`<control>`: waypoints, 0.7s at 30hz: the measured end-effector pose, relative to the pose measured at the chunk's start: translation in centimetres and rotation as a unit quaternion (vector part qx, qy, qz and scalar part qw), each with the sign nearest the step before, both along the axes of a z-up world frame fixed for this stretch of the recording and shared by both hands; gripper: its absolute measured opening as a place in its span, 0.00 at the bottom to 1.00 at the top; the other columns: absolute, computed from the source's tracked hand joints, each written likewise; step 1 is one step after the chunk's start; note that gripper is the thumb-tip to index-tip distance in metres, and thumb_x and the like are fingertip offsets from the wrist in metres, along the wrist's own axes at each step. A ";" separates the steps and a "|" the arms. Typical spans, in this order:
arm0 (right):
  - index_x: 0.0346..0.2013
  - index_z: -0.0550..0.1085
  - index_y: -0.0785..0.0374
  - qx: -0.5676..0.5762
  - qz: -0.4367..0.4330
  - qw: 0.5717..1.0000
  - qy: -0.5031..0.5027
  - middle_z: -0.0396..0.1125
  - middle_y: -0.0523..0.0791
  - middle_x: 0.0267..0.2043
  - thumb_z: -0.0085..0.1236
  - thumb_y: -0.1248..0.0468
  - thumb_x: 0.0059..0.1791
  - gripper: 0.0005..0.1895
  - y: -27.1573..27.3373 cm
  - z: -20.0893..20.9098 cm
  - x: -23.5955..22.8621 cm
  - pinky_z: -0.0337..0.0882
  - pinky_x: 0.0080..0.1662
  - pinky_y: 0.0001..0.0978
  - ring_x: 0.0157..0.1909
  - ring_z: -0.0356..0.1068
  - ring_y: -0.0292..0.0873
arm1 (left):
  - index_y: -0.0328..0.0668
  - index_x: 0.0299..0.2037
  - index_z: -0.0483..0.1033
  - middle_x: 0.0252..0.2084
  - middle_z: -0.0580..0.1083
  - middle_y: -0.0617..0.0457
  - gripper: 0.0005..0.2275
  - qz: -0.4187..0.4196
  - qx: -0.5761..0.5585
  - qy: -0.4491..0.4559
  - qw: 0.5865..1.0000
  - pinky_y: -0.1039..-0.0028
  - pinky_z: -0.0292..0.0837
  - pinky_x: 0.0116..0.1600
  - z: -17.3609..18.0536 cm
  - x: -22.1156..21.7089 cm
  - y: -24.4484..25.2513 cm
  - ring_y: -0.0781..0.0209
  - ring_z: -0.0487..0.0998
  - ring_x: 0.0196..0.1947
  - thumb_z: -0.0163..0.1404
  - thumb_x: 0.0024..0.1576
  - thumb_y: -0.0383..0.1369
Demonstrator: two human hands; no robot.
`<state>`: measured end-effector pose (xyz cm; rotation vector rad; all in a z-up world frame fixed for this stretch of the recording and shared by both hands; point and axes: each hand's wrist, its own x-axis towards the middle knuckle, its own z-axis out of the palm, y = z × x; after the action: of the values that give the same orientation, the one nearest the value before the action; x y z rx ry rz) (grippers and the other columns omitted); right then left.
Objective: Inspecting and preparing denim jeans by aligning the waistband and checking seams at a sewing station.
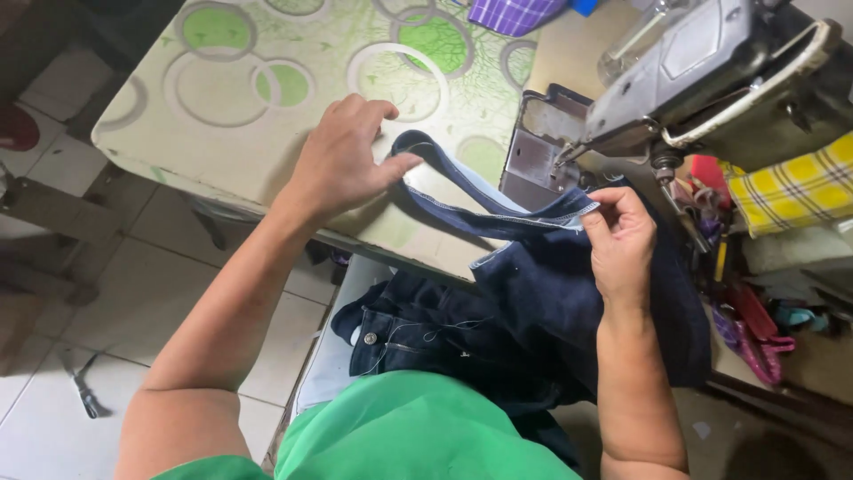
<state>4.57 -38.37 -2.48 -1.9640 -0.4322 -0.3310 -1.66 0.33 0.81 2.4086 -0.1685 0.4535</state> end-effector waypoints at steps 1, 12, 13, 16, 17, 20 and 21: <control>0.42 0.75 0.68 -0.001 0.003 1.000 0.000 0.67 0.46 0.30 0.63 0.75 0.54 0.04 0.1 0.1 -0.1 0.70 0.36 0.23 0.32 0.64 0.34 | 0.34 0.56 0.75 0.38 0.73 0.45 0.25 0.003 -0.001 0.000 1.000 0.57 0.76 0.48 -0.2 -0.2 -0.1 0.46 0.76 0.42 0.64 0.54 0.43; 0.39 0.77 0.66 -0.073 0.015 0.996 -0.038 0.69 0.49 0.31 0.64 0.74 0.53 0.03 4.4 3.3 -3.2 0.72 0.37 0.30 0.31 0.69 0.39 | 0.41 0.56 0.68 0.34 0.78 0.50 0.19 -0.006 -0.037 -0.005 0.999 0.63 0.75 0.42 -3.3 -0.3 -4.0 0.51 0.81 0.35 0.54 0.54 0.25; 0.39 0.77 0.66 -0.072 0.014 0.997 -0.038 0.69 0.49 0.31 0.64 0.74 0.53 0.03 4.2 3.2 -3.1 0.72 0.37 0.30 0.31 0.69 0.39 | 0.41 0.56 0.68 0.34 0.78 0.50 0.19 -0.007 -0.036 -0.005 0.999 0.63 0.75 0.42 -2.6 -0.6 -4.0 0.51 0.81 0.35 0.54 0.54 0.25; 0.40 0.76 0.67 -0.046 0.014 0.998 -0.035 0.70 0.50 0.32 0.64 0.75 0.53 0.04 3.2 2.2 -2.4 0.72 0.38 0.30 0.33 0.69 0.38 | 0.39 0.57 0.66 0.36 0.77 0.43 0.18 -0.018 -0.170 0.008 0.985 0.61 0.77 0.39 -1.8 -1.1 -3.7 0.48 0.82 0.34 0.51 0.56 0.21; 0.41 0.75 0.66 -0.018 0.014 1.000 -0.018 0.68 0.46 0.33 0.62 0.73 0.54 0.04 2.6 1.6 -1.9 0.72 0.38 0.27 0.33 0.67 0.35 | 0.40 0.57 0.63 0.36 0.76 0.46 0.19 -0.052 -0.314 0.033 0.947 0.68 0.78 0.40 -2.3 -0.9 -3.5 0.56 0.80 0.34 0.52 0.57 0.20; 0.42 0.73 0.63 0.041 0.012 0.999 0.024 0.67 0.42 0.33 0.60 0.72 0.55 0.04 1.5 0.4 -0.9 0.71 0.36 0.22 0.32 0.65 0.31 | 0.41 0.58 0.61 0.38 0.76 0.48 0.21 -0.094 -0.507 0.067 0.854 0.75 0.81 0.41 -2.9 -0.7 -3.2 0.64 0.80 0.35 0.54 0.57 0.18; 0.42 0.72 0.62 0.069 0.008 0.996 0.049 0.67 0.42 0.33 0.60 0.71 0.55 0.05 1.2 0.1 -0.6 0.72 0.34 0.19 0.30 0.66 0.31 | 0.40 0.59 0.60 0.39 0.76 0.46 0.22 -0.105 -0.562 0.077 0.816 0.73 0.84 0.41 -3.0 -0.7 -3.2 0.63 0.82 0.37 0.56 0.57 0.18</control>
<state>3.93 -37.14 -2.37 -1.8322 -0.3512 -0.2464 -2.33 -2.85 -2.21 1.2190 -0.0554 0.1525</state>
